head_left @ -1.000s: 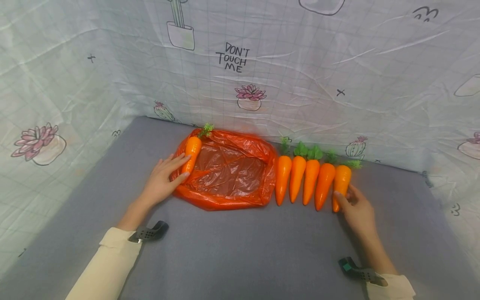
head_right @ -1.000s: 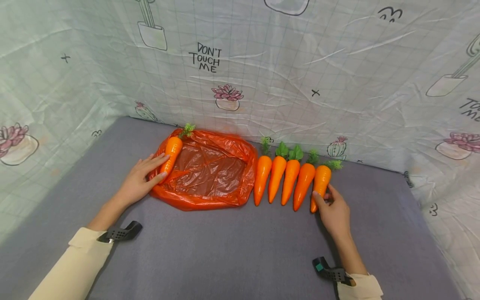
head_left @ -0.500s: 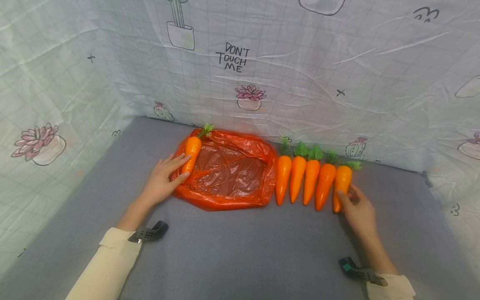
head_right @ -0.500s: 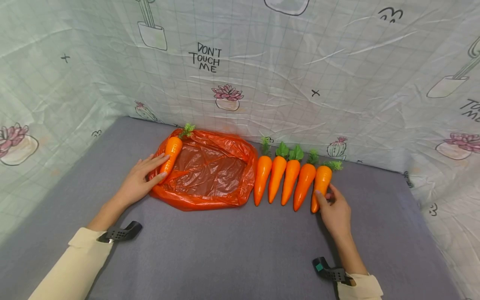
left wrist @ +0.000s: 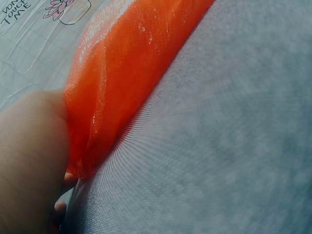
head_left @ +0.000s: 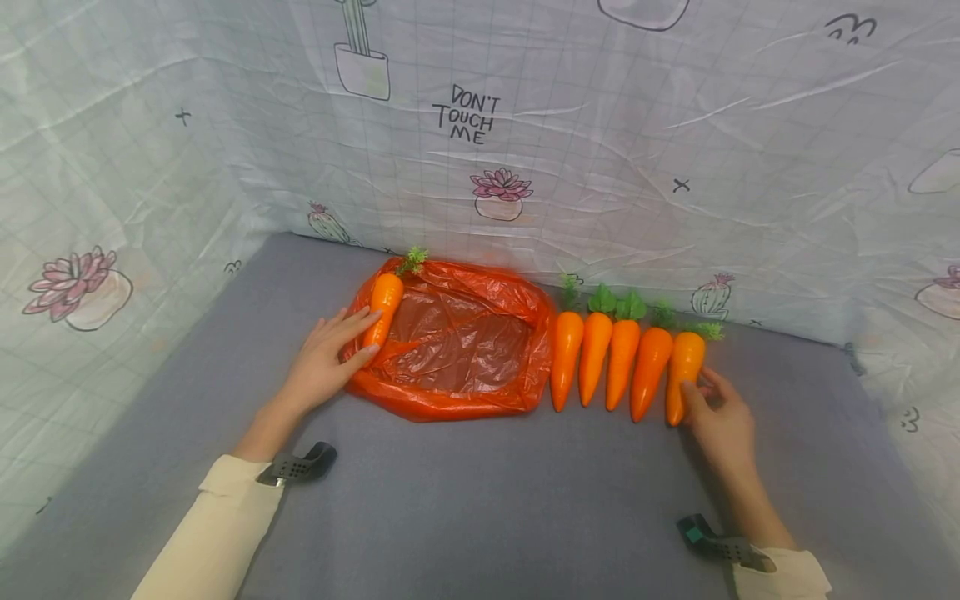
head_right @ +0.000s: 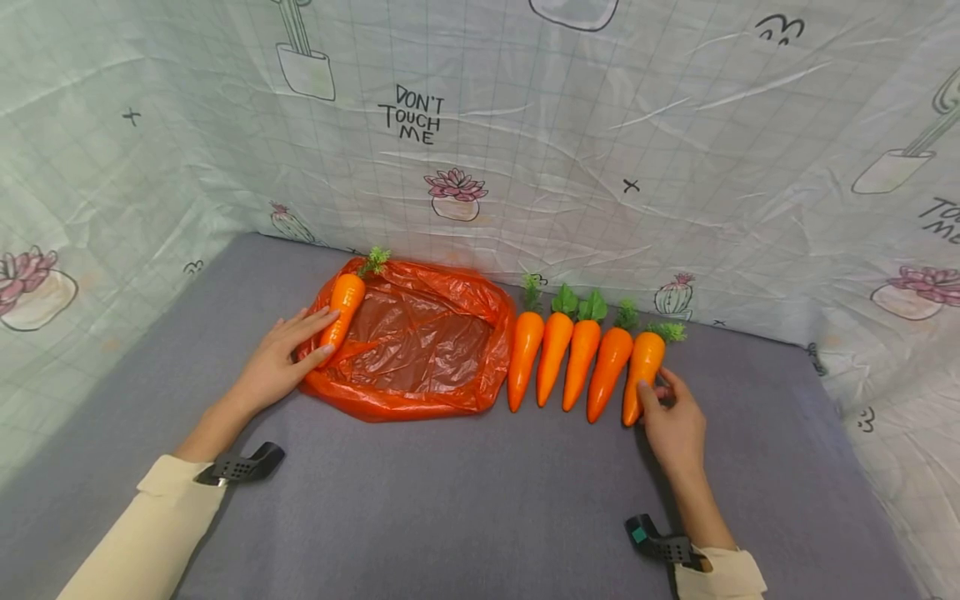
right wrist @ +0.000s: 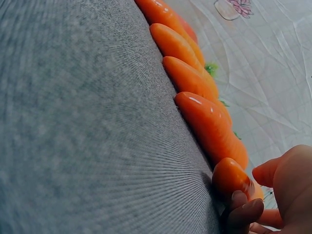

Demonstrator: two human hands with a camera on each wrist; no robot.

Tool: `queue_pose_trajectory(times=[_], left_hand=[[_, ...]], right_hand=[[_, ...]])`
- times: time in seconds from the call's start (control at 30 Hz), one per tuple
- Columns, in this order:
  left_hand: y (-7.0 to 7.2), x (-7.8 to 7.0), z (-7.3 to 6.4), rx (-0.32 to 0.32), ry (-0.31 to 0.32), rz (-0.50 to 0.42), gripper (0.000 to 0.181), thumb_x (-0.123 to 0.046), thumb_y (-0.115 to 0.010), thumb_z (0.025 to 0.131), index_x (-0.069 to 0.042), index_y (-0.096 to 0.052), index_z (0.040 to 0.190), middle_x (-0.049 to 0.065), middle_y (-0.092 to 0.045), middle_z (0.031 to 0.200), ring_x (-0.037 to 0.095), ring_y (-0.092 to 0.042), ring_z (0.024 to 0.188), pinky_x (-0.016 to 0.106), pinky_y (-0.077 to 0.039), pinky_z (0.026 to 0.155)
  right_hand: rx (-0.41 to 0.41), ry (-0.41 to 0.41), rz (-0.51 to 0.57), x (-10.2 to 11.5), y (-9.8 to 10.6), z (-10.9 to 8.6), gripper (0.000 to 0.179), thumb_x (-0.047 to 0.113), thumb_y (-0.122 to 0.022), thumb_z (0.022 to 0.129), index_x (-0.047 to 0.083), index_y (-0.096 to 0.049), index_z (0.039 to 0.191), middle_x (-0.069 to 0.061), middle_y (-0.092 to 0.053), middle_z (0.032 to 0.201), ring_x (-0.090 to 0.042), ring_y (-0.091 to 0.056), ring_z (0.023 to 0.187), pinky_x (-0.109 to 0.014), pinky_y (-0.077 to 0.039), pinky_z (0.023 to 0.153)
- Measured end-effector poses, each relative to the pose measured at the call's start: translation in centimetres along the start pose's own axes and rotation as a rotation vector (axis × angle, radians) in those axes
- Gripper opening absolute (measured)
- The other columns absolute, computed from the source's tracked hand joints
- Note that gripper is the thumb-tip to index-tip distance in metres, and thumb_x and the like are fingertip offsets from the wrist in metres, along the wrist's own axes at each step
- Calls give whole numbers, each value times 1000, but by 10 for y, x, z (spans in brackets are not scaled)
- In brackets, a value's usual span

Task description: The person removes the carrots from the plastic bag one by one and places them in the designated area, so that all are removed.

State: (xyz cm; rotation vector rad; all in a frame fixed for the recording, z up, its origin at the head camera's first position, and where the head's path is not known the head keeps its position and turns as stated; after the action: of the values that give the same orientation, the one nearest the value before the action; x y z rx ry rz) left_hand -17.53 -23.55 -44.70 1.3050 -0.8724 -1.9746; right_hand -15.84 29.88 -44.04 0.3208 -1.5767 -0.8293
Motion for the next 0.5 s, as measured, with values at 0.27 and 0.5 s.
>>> queue_pose_trajectory(times=[0.27, 0.5], left_hand=[[-1, 1, -1, -4, 2, -3, 55, -38, -58, 95, -17, -45, 144, 13, -37, 149, 41, -22, 139, 57, -7, 112], [-1, 0, -1, -5, -2, -9, 55, -37, -58, 95, -17, -45, 144, 14, -36, 149, 42, -22, 139, 57, -7, 112]], right_hand=[[-4, -15, 40, 3, 5, -2, 59, 40, -49, 97, 6, -40, 145, -14, -54, 113, -7, -54, 60, -24, -44, 49], [-41, -3, 81, 8, 8, -3, 55, 34, -48, 98, 7, -41, 145, -15, -54, 116, -4, -56, 63, -21, -48, 52]])
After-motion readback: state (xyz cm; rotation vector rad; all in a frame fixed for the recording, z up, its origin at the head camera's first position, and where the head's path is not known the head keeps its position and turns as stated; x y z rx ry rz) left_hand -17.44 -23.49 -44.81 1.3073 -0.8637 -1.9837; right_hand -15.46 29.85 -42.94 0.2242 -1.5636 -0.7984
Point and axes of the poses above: each hand's wrist, its own z-axis towards the middle knuckle, its own y-axis out of the back of the hand, x = y × z, the point moved 2 cm from there along z, towards the middle knuckle
